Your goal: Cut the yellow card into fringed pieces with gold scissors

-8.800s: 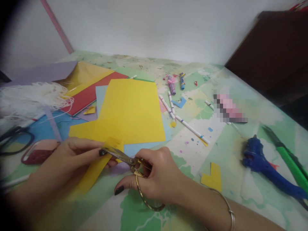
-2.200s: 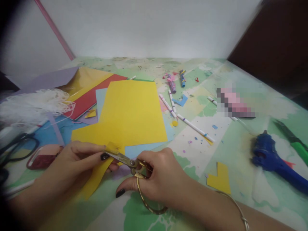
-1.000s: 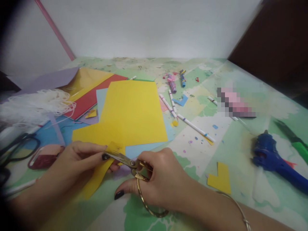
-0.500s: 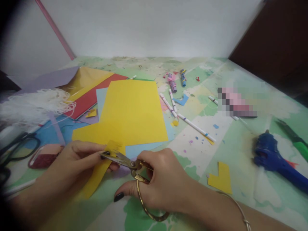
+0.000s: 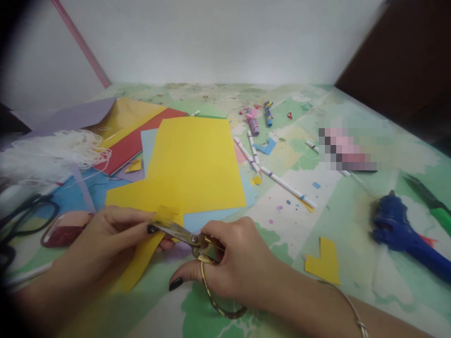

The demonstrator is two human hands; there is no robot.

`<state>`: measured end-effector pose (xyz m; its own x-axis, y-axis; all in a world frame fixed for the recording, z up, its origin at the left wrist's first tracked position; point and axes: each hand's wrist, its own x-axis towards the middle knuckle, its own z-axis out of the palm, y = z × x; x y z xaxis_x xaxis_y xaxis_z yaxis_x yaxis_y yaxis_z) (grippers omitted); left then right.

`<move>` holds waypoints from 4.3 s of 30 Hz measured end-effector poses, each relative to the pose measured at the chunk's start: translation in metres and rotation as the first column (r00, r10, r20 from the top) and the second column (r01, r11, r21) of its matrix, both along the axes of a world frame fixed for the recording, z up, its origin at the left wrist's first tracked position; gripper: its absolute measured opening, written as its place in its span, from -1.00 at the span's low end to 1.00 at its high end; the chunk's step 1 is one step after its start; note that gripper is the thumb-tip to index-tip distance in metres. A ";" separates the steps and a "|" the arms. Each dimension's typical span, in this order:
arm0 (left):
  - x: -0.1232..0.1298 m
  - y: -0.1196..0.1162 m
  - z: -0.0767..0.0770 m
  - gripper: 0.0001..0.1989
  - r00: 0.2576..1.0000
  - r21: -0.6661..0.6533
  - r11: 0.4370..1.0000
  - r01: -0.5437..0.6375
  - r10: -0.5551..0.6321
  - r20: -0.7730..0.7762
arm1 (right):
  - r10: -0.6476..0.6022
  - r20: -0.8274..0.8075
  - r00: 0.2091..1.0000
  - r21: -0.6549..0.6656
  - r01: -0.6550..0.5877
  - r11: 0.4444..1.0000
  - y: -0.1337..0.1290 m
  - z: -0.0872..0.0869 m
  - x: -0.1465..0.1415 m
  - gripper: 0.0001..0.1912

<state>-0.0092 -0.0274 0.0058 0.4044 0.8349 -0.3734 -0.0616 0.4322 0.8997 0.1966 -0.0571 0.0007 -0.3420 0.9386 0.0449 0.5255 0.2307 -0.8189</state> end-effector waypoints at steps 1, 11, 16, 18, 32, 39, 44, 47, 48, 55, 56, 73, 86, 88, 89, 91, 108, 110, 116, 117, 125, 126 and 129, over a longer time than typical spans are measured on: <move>0.000 0.000 0.000 -0.91 1.000 -0.003 1.000 -0.001 0.001 0.000 | -0.001 0.001 1.000 0.000 0.001 1.000 0.000 0.000 0.000 -0.58; 0.001 0.001 0.000 -0.90 1.000 0.002 1.000 -0.003 0.003 -0.024 | -0.027 0.021 0.999 0.034 0.026 0.999 0.001 0.001 -0.001 -0.53; -0.002 0.000 -0.001 -0.90 0.999 0.020 1.000 -0.001 0.002 -0.041 | -0.035 0.028 0.999 0.040 0.034 0.999 0.001 0.001 -0.001 -0.51; -0.002 0.000 -0.001 -0.90 0.999 0.018 1.000 -0.004 0.004 -0.039 | -0.035 0.029 0.999 0.041 0.034 0.999 0.001 0.001 -0.001 -0.52; -0.001 0.000 0.000 -0.89 0.999 0.032 0.999 0.015 -0.014 -0.044 | -0.030 0.042 0.999 0.032 0.029 0.999 0.001 0.000 0.001 -0.52; 0.000 0.000 0.000 -0.90 0.999 0.017 1.000 0.000 0.001 -0.053 | -0.041 0.025 0.999 0.065 0.039 0.997 0.002 -0.001 0.002 -0.51; 0.001 0.001 0.001 -0.89 0.999 0.017 1.000 0.018 -0.017 -0.044 | -0.041 0.020 0.999 0.074 0.039 0.996 0.003 -0.002 0.001 -0.51; 0.000 0.001 0.001 -0.89 0.999 0.022 1.000 0.019 -0.018 -0.039 | -0.044 0.026 0.999 0.077 0.042 0.996 0.003 -0.002 0.001 -0.52; 0.000 0.001 0.001 -0.89 0.999 0.016 1.000 0.016 -0.016 -0.041 | -0.045 0.028 0.999 0.075 0.042 0.996 0.002 -0.002 0.001 -0.52; 0.000 0.001 -0.001 -0.89 0.999 0.008 1.000 0.014 -0.014 -0.040 | -0.005 0.038 0.999 -0.009 0.006 1.000 0.001 0.002 0.000 -0.53; 0.000 0.002 -0.001 -0.89 0.999 0.010 1.000 0.017 -0.017 -0.033 | 0.003 0.036 0.999 -0.018 -0.003 1.000 0.001 0.002 0.000 -0.53; 0.000 0.001 0.000 -0.90 1.000 -0.006 1.000 -0.003 0.003 -0.011 | 0.007 0.026 1.000 -0.010 -0.007 1.000 0.001 0.001 0.000 -0.56; 0.000 0.001 0.001 -0.90 0.999 -0.001 1.000 0.008 -0.008 -0.035 | -0.018 0.039 0.999 0.043 0.016 0.999 0.001 -0.001 0.000 -0.54; 0.000 0.002 0.001 -0.90 0.999 0.002 1.000 0.007 -0.007 -0.033 | -0.015 0.040 0.999 0.041 0.013 0.999 0.001 -0.001 0.001 -0.53; 0.001 0.002 0.001 -0.91 1.000 0.000 1.000 -0.001 0.001 -0.032 | -0.013 0.041 0.999 0.038 0.011 0.999 0.001 -0.001 0.001 -0.53; 0.001 0.002 0.001 -0.92 0.999 -0.009 1.000 -0.019 0.019 -0.030 | -0.013 0.039 0.999 0.029 0.012 0.999 0.002 -0.002 0.001 -0.53; 0.002 0.002 0.004 -0.90 0.998 -0.006 1.000 -0.006 0.005 -0.061 | -0.028 0.076 0.997 0.039 0.025 0.999 0.001 0.000 0.002 -0.52; 0.002 0.002 0.004 -0.90 0.999 -0.012 1.000 0.001 -0.001 -0.054 | -0.029 0.073 0.997 0.045 0.025 0.999 0.002 -0.001 0.002 -0.52; 0.002 0.002 0.003 -0.90 0.999 0.001 1.000 -0.002 0.002 -0.049 | -0.029 0.074 0.997 0.065 0.024 0.998 0.003 -0.002 0.002 -0.53; 0.002 0.002 0.003 -0.91 0.999 -0.007 1.000 -0.010 0.010 -0.045 | -0.031 0.075 0.997 0.067 0.026 0.997 0.004 -0.002 0.002 -0.53; 0.002 0.001 0.005 -0.91 0.999 -0.023 0.999 -0.022 0.022 -0.034 | -0.031 0.051 0.998 0.007 0.031 1.000 0.002 0.000 0.002 -0.53; 0.003 0.001 0.005 -0.91 0.999 -0.029 0.999 -0.027 0.026 -0.028 | -0.028 0.045 0.999 -0.010 0.029 1.000 0.001 0.001 0.001 -0.53; 0.004 0.002 0.005 -0.92 0.999 -0.040 0.998 -0.040 0.040 -0.006 | -0.004 0.023 1.000 -0.054 0.005 0.999 0.000 0.002 0.001 -0.53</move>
<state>-0.0053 -0.0256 0.0104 0.3687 0.8349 -0.4087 -0.0749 0.4649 0.8822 0.1975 -0.0573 0.0030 -0.3381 0.9410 -0.0135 0.5456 0.1843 -0.8176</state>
